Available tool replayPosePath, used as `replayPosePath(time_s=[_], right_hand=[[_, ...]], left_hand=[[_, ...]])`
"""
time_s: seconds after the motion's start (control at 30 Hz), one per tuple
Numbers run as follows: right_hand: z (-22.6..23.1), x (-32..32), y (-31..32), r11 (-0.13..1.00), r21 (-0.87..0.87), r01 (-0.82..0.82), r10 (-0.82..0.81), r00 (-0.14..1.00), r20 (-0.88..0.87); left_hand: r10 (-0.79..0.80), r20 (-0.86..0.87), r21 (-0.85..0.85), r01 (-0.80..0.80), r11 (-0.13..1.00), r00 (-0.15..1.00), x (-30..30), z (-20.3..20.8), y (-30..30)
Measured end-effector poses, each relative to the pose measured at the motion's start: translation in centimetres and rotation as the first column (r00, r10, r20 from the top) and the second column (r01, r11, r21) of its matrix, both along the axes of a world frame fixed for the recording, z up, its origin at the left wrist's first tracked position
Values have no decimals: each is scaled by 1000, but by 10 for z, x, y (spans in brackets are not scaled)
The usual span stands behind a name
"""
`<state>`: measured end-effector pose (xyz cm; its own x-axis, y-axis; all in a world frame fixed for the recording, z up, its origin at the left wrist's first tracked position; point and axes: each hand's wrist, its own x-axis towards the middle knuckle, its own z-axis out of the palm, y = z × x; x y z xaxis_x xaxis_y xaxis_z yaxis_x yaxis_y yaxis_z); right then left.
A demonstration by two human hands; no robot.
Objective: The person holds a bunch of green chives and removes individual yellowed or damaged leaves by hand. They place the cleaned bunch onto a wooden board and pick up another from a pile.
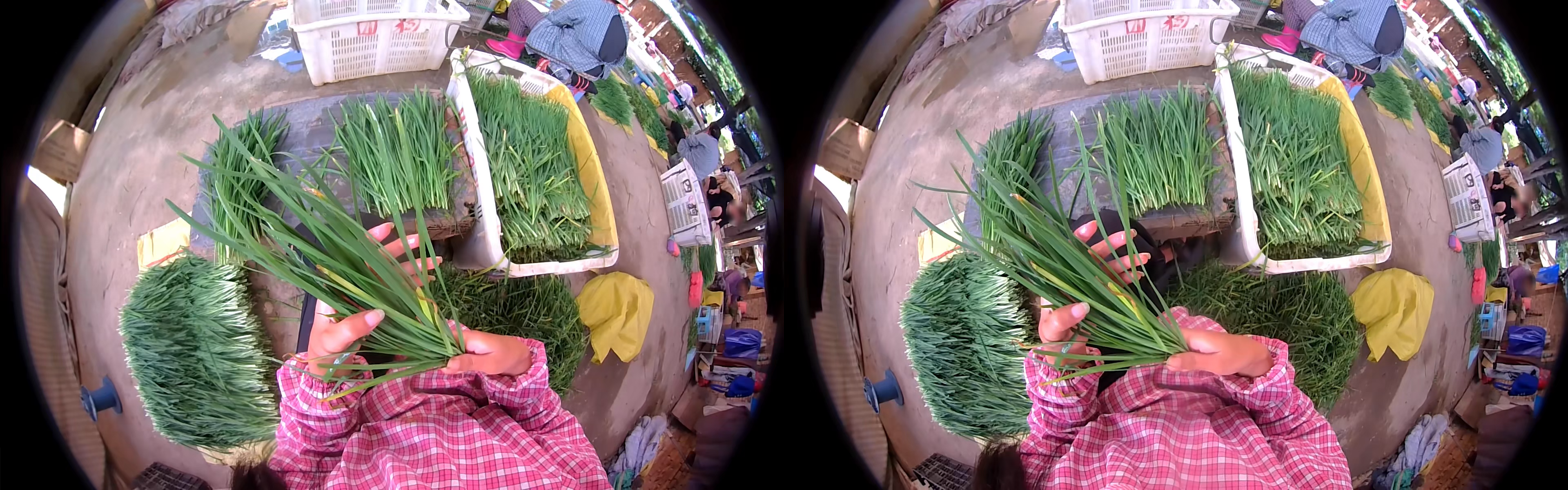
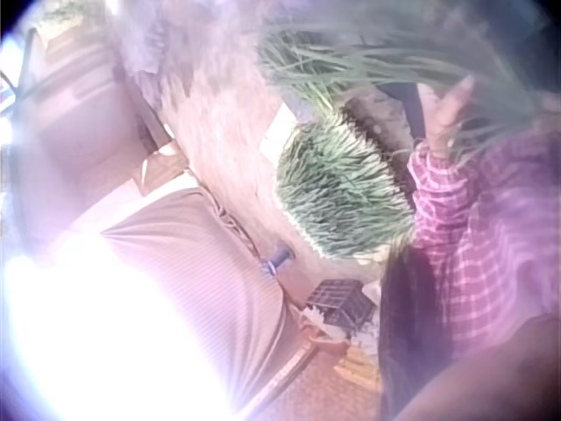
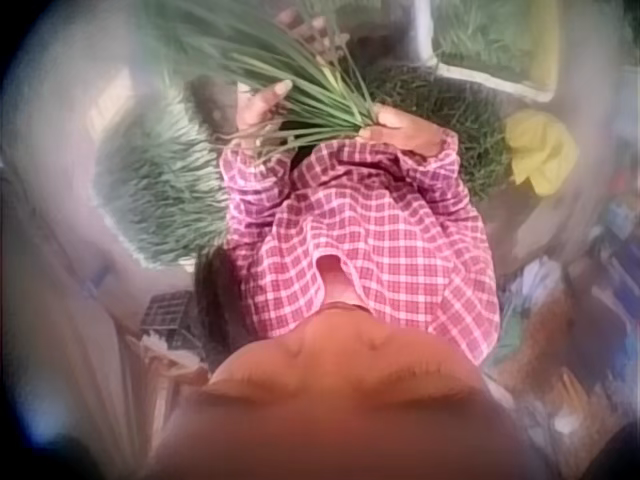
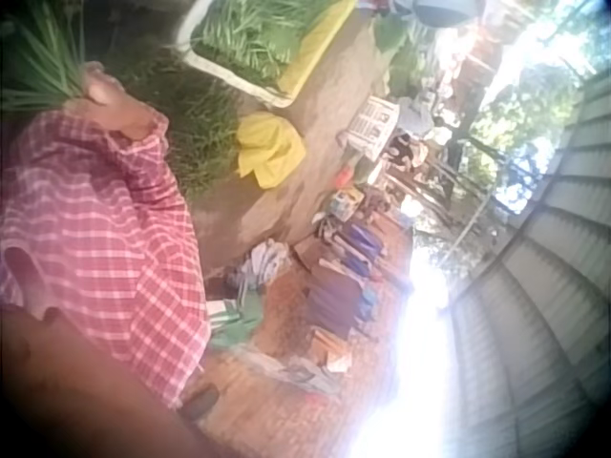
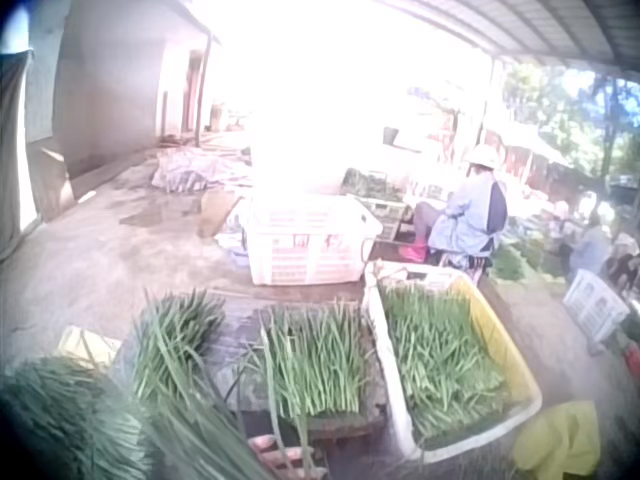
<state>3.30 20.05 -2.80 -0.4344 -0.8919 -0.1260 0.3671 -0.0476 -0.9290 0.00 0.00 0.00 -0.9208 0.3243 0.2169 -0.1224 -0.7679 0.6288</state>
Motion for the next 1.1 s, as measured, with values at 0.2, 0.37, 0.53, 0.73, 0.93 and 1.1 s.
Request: replayPosePath(time_s=[0.2, 0.37, 0.53, 0.73, 0.93, 1.1], right_hand=[[2, -3, -1, 999, -7, -50, 49, 994, -96], [2, -4, -1, 999, 20, -49, 52, 983, -174], [4, -3, 0, 999, 17, -43, 42, 999, 12], [7, -5, -1, 996, 44, -80, 79, 996, 29], [6, -5, -2, 997, 41, -72, 71, 997, 28], [1, -5, -4, 997, 16, -75, 75, 996, -37]], left_hand=[[19, 34, 1, -19, 1000, 999, 1, 0, 0], [9, 45, 6, -10, 1000, 999, 2, -1, 0], [0, 17, 3, 0, 1000, 1000, 0, -6, -2], [8, 33, -8, -8, 1000, 999, 1, -7, -3], [22, 24, -12, -22, 1000, 999, -1, -10, -2], [37, 8, -33, -37, 999, 999, -2, -8, -3]])
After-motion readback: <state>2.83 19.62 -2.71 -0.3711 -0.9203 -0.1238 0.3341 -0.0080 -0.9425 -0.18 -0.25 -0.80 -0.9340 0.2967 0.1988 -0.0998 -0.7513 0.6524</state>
